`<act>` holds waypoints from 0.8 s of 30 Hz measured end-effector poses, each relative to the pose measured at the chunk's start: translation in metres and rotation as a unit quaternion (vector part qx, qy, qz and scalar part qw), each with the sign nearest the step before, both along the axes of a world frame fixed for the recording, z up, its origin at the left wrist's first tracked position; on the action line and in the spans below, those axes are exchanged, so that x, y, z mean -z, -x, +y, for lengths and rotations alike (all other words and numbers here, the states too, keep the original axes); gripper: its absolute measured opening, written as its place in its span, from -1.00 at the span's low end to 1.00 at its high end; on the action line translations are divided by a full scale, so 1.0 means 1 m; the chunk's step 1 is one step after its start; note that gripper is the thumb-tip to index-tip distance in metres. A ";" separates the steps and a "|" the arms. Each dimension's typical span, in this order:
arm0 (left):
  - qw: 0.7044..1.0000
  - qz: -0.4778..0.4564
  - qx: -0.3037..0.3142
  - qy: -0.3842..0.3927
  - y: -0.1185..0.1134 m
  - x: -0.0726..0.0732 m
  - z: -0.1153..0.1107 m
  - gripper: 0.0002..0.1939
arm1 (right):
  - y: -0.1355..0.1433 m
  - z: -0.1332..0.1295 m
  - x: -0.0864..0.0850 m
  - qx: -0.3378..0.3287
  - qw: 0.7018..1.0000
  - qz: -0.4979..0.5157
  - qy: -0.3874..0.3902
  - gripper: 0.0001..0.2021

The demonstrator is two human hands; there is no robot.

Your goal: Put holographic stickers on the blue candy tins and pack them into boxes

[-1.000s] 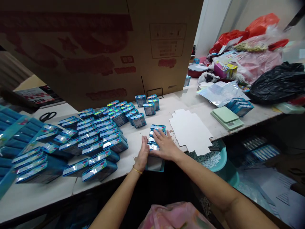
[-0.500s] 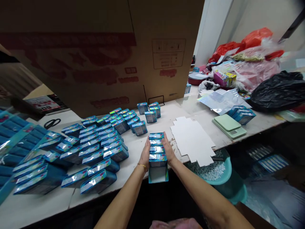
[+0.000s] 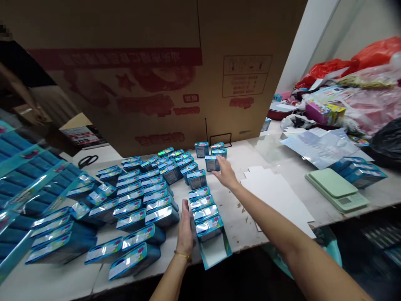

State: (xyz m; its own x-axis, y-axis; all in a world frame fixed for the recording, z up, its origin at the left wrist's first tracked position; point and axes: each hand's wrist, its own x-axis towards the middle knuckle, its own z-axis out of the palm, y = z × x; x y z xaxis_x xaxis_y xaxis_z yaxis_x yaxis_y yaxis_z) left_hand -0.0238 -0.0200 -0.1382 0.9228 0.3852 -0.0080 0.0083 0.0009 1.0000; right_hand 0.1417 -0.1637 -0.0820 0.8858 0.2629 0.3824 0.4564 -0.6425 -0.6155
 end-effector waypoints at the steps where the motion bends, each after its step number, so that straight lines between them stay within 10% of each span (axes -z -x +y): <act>1: 1.000 0.006 -0.005 -0.009 0.005 0.005 0.004 -0.48 | -0.019 -0.001 -0.007 0.009 0.997 -0.012 0.069 -0.35; 9: 0.990 0.054 -0.018 -0.127 0.027 0.038 0.011 -0.45 | -0.099 -0.004 -0.003 0.074 0.964 0.098 0.236 -0.06; 19: 0.987 0.052 -0.009 -0.149 0.026 0.035 0.009 -0.47 | -0.084 0.021 0.006 -0.020 0.958 -0.029 0.285 -0.27; 24: 0.995 0.025 -0.027 -0.098 0.021 0.028 0.009 -0.51 | -0.033 -0.035 -0.005 0.035 0.981 -0.051 0.183 -0.35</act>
State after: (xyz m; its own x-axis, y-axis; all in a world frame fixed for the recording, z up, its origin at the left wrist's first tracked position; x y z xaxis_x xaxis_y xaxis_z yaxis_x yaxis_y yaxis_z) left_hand -0.0445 -0.0114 -0.1664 0.9014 0.4321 0.0261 0.0638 -0.1923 0.9793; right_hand 0.1745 -0.1984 -0.0772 0.8690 0.3382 0.3611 0.4499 -0.8440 -0.2921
